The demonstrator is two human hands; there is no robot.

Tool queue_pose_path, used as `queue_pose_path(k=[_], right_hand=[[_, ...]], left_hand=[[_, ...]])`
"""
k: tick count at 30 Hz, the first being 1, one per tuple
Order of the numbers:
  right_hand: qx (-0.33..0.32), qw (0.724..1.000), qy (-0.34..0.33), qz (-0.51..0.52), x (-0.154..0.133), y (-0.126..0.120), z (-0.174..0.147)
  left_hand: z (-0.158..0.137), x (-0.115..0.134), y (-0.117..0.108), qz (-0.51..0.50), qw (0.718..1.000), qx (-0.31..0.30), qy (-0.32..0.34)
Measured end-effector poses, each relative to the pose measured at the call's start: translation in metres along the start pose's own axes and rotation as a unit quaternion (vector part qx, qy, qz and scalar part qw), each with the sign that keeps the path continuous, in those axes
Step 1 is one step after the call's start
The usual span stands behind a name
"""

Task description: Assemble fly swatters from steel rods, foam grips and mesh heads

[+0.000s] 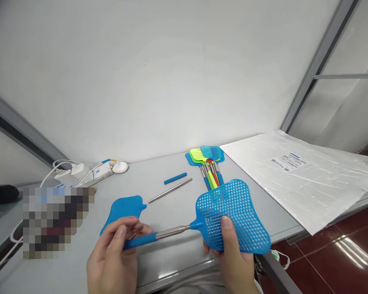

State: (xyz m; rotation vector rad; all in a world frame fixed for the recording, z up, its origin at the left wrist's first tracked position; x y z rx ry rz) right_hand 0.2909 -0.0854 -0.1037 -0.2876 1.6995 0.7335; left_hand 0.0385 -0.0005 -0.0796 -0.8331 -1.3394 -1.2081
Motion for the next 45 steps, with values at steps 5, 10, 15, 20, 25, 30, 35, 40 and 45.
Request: queue_pose_path(k=[5,10,15,20,25,30,35,40,45], right_hand=[[-0.052,0.997,0.012,0.047,0.0,0.01,0.003],[-0.259,0.966,-0.01,0.018,0.013,0.035,-0.005],[-0.312,0.939,-0.103,-0.102,0.009,0.038,-0.015],[-0.294,0.925,-0.13,-0.201,-0.006,0.035,0.003],[-0.193,0.88,-0.166,-0.4,-0.036,0.034,0.045],[-0.143,0.75,-0.18,-0.621,-0.055,0.061,0.089],[-0.185,0.667,-0.144,-0.708,-0.037,0.081,0.115],[-0.193,0.649,-0.138,-0.723,-0.023,0.084,0.121],[-0.2,0.634,-0.147,-0.733,-0.02,0.091,0.121]], left_hand=[[-0.009,0.009,0.012,0.086,0.995,-0.028,0.035],[-0.035,-0.008,0.051,0.17,0.951,-0.258,-0.03],[-0.077,-0.037,0.097,0.137,0.91,-0.389,-0.047],[-0.083,-0.041,0.11,0.13,0.9,-0.414,0.032],[-0.039,-0.016,0.071,0.294,0.888,-0.308,0.174],[0.022,-0.002,0.004,0.441,0.85,-0.18,0.224],[0.047,0.013,-0.036,0.497,0.822,-0.1,0.261],[0.046,0.011,-0.032,0.476,0.831,-0.116,0.263],[0.044,0.01,-0.027,0.453,0.842,-0.128,0.264]])
Point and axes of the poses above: each hand's wrist, its own z-axis towards the middle knuckle, its own y-axis out of the palm, x = y × z, the point moved 7 cm from there along z, towards the middle knuckle, and after that the axes turned 1 degree about y, right-handed, at the moved point
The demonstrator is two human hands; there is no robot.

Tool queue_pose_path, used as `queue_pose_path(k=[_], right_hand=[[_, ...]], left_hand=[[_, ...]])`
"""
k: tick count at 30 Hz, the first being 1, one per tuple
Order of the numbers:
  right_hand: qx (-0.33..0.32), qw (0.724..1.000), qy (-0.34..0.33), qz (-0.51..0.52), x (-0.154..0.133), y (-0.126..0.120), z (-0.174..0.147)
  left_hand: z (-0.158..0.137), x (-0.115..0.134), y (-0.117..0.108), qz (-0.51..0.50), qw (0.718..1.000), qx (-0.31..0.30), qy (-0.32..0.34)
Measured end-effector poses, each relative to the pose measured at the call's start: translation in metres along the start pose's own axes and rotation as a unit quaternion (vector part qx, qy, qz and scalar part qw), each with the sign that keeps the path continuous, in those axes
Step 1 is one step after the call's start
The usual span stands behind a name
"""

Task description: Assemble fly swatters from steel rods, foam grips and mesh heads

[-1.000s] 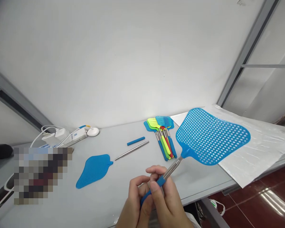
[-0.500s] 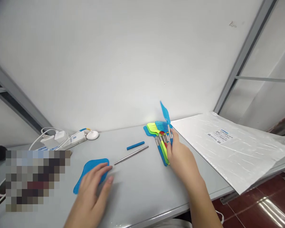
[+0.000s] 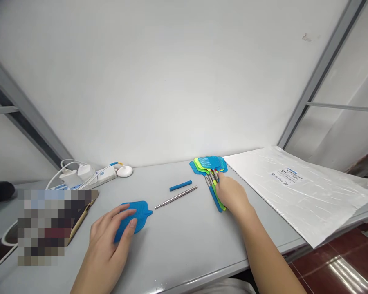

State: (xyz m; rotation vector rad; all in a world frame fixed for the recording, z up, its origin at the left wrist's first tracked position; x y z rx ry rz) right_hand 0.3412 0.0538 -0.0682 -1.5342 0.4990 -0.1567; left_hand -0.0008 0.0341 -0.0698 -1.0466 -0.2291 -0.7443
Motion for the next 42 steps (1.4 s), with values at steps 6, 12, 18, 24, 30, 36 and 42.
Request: queue_pose_path(k=[6,12,18,24,30,36,42], right_hand=[[0.001,0.999,-0.037,-0.002,-0.007,0.001,0.004],[0.011,0.998,-0.053,-0.022,-0.005,0.004,-0.003],[0.06,0.992,-0.1,-0.054,-0.017,-0.01,-0.018],[0.044,0.968,-0.238,-0.067,-0.077,-0.018,-0.023],[-0.021,0.909,-0.403,-0.1,-0.141,0.016,-0.019],[-0.029,0.888,-0.442,-0.123,-0.147,0.047,-0.01],[-0.021,0.89,-0.443,-0.108,-0.149,0.064,-0.031]], left_hand=[[0.001,0.005,-0.003,-0.018,1.0,0.007,0.002],[0.001,0.005,0.0,-0.024,1.0,-0.004,-0.005],[0.001,0.005,0.006,-0.025,0.999,-0.023,0.006],[-0.005,0.032,0.011,-0.018,0.999,-0.016,0.043],[-0.017,0.086,0.043,-0.073,0.986,-0.116,0.098],[-0.019,0.089,0.027,-0.195,0.974,-0.074,0.088],[-0.02,0.083,0.003,-0.224,0.973,-0.008,0.061]])
Point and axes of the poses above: each hand's wrist, its own z-axis towards the middle knuckle, its own y-axis out of the palm, x = y × z, the point moved 7 cm from there along z, towards the middle knuckle, and after that the axes turned 1 degree about y, right-handed, at the moved point
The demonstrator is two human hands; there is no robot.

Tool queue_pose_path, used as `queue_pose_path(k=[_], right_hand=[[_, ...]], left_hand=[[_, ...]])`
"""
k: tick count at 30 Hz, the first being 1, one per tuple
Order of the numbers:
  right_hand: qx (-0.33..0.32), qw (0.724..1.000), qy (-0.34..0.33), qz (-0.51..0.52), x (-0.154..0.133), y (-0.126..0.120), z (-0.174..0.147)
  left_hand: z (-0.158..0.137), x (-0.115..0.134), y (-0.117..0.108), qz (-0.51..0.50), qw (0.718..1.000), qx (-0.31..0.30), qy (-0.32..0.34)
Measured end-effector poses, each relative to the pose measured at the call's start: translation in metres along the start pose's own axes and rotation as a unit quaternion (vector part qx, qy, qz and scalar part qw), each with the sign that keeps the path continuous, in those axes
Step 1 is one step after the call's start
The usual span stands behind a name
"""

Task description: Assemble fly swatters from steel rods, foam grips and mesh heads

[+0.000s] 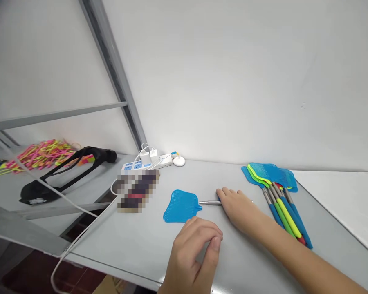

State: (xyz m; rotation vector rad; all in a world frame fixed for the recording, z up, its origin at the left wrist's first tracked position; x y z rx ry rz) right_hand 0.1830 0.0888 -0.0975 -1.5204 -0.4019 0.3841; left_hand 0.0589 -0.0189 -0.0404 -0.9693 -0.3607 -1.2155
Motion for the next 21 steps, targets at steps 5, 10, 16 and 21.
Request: queue_pose_path(k=[5,10,16,21], right_hand=[[0.044,0.965,0.032,0.257,-0.022,-0.017,-0.03],[0.127,0.88,0.058,0.455,-0.049,-0.04,-0.072],[0.122,0.862,0.033,0.492,-0.064,-0.033,-0.099],[0.102,0.897,0.054,0.426,-0.04,-0.011,-0.1]], left_hand=[[-0.002,-0.002,-0.006,-0.056,0.997,0.055,-0.008],[-0.01,-0.024,0.0,-0.185,0.962,0.077,-0.184],[-0.013,-0.013,0.016,-0.176,0.959,0.087,-0.207],[-0.023,-0.017,-0.032,-0.222,0.888,0.356,-0.191]])
Point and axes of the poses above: each hand's wrist, its own z-axis towards the middle knuckle, its own y-axis out of the palm, x = y × z, the point moved 7 cm from there along z, towards the middle knuckle, and after that the axes turned 1 degree about y, right-handed, at the moved point
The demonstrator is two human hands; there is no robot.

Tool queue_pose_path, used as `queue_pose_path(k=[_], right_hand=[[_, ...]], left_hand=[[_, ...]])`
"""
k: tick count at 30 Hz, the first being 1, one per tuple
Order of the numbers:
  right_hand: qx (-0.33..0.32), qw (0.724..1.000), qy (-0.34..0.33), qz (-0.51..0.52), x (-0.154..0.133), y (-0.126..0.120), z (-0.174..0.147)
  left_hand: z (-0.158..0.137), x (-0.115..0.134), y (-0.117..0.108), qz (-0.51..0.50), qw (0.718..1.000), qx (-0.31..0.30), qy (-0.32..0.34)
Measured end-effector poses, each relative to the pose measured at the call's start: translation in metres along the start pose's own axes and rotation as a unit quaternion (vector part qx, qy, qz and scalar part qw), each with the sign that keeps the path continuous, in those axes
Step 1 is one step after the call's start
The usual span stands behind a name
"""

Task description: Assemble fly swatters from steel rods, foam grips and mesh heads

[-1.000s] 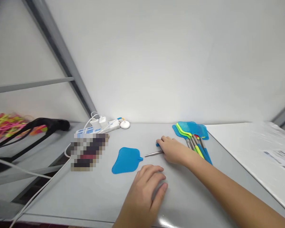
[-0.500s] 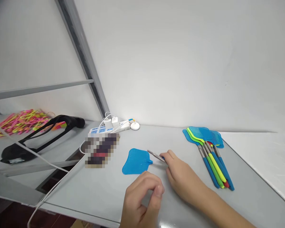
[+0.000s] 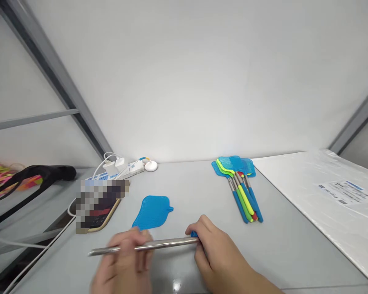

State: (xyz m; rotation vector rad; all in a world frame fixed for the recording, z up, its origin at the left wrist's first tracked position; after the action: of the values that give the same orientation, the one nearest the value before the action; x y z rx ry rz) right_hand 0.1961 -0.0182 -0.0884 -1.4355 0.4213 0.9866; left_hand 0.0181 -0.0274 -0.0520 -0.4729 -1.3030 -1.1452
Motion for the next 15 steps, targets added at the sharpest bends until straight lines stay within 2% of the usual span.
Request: queue_pose_path(k=[2,4,7,11,15], right_hand=[[0.006,1.0,0.013,0.011,0.011,-0.002,-0.001],[0.022,0.999,0.013,0.034,0.015,-0.002,-0.004],[0.035,0.997,-0.011,0.072,0.012,0.0,-0.006],[0.052,0.992,-0.022,0.109,0.011,-0.003,-0.007],[0.066,0.992,-0.027,0.101,0.011,-0.008,-0.009]], left_hand=[[0.009,0.015,-0.007,-0.065,0.996,0.037,0.044],[0.013,0.026,-0.004,-0.089,0.993,0.037,0.071],[0.005,0.034,0.011,-0.051,0.994,0.004,0.1],[-0.012,0.029,0.028,0.013,0.992,-0.047,0.115],[-0.017,0.033,0.033,-0.022,0.989,-0.065,0.129]])
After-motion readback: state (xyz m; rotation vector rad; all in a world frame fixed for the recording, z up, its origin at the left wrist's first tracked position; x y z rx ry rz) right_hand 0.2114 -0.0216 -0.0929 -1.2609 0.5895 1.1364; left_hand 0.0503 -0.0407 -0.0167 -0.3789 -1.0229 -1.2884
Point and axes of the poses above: each hand's wrist, its own z-axis towards the middle knuckle, its own y-axis out of the palm, x = y × z, the point moved 7 cm from there along z, towards the middle knuckle, and after that the axes turned 1 degree about y, right-handed, at the moved point
